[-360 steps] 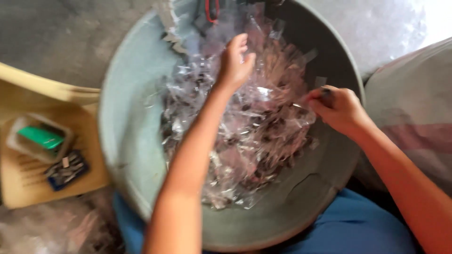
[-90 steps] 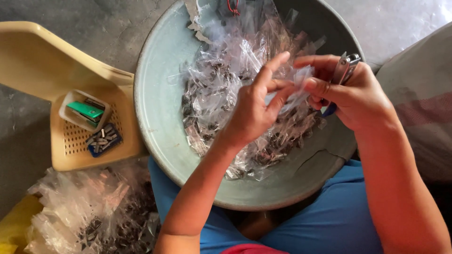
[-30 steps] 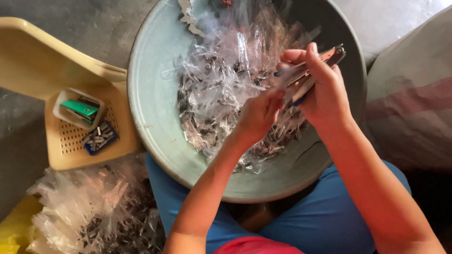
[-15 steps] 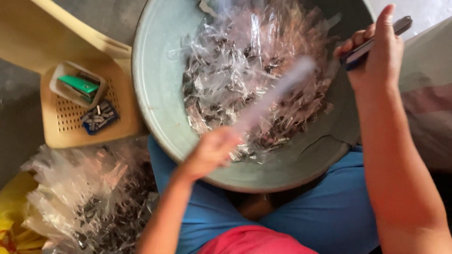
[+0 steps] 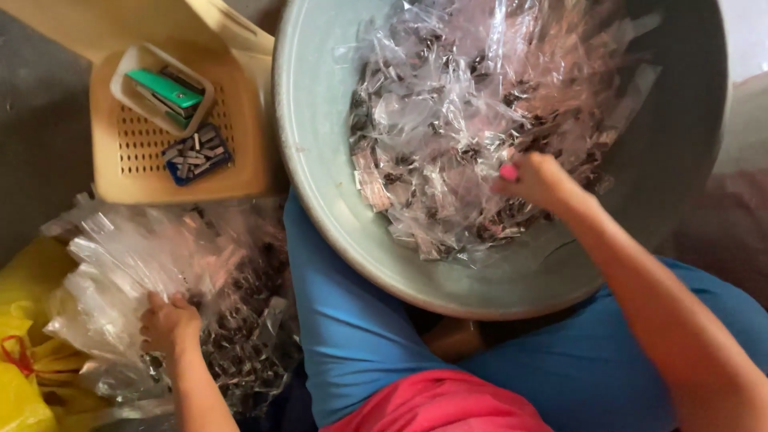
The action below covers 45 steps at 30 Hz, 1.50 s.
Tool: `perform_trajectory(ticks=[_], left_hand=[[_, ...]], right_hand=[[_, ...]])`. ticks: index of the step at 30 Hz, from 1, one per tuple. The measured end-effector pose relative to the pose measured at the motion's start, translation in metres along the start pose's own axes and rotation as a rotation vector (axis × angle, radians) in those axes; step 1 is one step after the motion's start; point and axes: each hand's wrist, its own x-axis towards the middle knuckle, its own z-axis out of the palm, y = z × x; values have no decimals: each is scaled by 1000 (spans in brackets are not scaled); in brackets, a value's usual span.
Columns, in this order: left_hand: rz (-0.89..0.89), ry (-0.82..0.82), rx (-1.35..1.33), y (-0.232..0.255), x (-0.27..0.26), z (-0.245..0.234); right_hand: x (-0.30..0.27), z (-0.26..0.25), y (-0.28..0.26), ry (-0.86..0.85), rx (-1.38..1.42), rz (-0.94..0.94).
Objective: Manually filling small plastic bags with components and sealing them using a handheld tool.
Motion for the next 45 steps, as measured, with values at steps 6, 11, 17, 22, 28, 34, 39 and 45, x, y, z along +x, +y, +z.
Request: perform_trajectory(ticks=[6,11,17,22,28,34,39,45], left_hand=[[618,504,-721,102,-80,-122],[1222,93,-1149,244,-159,-150],[933,-395,-2,375,-183,-66],[724,-186,-390,437,-121,68],[553,-374,-658,460,-182,57],[780,-233,-102,470,-269,22],[682,-686,-426,473,-297,9],[763,-635,-243,468,-308,31]], right_hand=[[13,46,33,336,220,-48],[-76,-84,-46,380,409,30],[-136,-124,-55,445,503,-12],[-147,-133,-43,588,550,-235],[-170,-161,-68,691,720,-185],[-169,-166,-43,647,851,-148],[-158,-152,-23,780,789,-266],[-180,-168,-43,792,846,-293]])
